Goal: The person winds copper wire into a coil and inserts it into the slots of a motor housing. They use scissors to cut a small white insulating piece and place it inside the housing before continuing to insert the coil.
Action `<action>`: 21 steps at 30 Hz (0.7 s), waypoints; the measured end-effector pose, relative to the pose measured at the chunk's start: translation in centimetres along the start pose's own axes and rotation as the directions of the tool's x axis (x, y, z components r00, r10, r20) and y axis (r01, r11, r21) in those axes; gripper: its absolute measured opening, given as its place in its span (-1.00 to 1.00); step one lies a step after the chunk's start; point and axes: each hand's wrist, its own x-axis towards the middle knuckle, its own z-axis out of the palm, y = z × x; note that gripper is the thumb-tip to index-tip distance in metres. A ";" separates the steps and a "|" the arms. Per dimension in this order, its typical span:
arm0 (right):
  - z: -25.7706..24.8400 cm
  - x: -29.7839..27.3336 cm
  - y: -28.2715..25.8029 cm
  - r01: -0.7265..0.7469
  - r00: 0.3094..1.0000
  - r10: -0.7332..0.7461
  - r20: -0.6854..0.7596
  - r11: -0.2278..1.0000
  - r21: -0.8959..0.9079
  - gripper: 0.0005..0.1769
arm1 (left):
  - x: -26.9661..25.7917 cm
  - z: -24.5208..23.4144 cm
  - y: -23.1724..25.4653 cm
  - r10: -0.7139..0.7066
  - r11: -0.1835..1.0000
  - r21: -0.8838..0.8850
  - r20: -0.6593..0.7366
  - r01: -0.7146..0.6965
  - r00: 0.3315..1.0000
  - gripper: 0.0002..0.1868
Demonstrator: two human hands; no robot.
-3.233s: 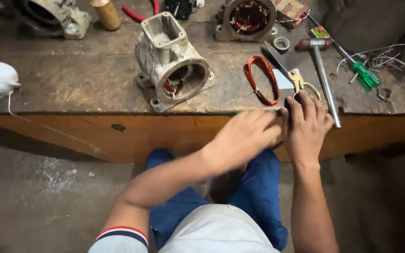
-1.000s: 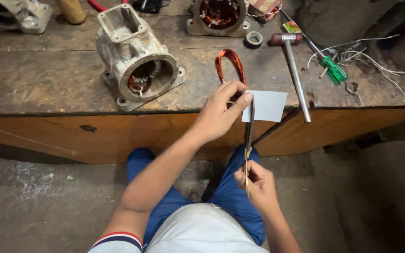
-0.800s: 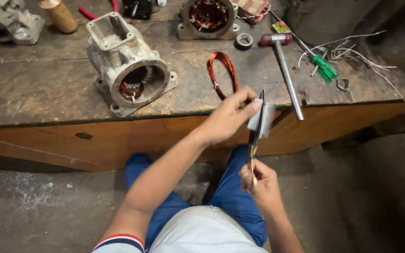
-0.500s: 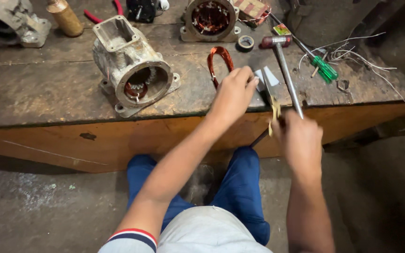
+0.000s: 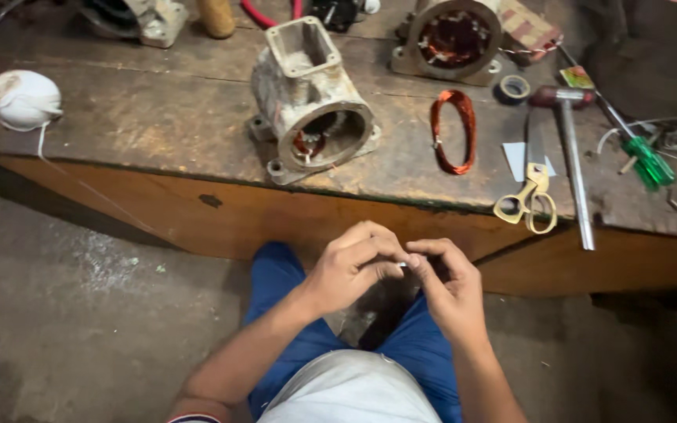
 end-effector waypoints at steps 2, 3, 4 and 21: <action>0.8 0.0 0.4 0.028 0.997 -0.032 -0.063 0.998 -0.051 -0.86 | -0.8 -0.6 -0.5 0.022 0.998 0.051 0.008 -0.022 1.000 -0.69; 1.0 -0.1 0.4 0.076 0.995 -0.081 -0.054 0.994 -0.077 -0.88 | -1.1 -0.7 -0.7 0.052 0.994 0.099 -0.025 -0.049 0.998 -0.70; 1.2 0.0 0.3 0.130 0.990 -0.136 -0.048 0.986 -0.103 -0.89 | -1.2 -0.7 -0.8 0.091 0.986 0.148 -0.052 -0.083 0.994 -0.71; 4.5 0.1 -3.6 0.530 0.785 -0.614 0.081 0.598 -0.601 -0.68 | -2.1 -1.7 -1.2 -0.004 0.994 0.105 -0.246 0.031 0.969 -0.84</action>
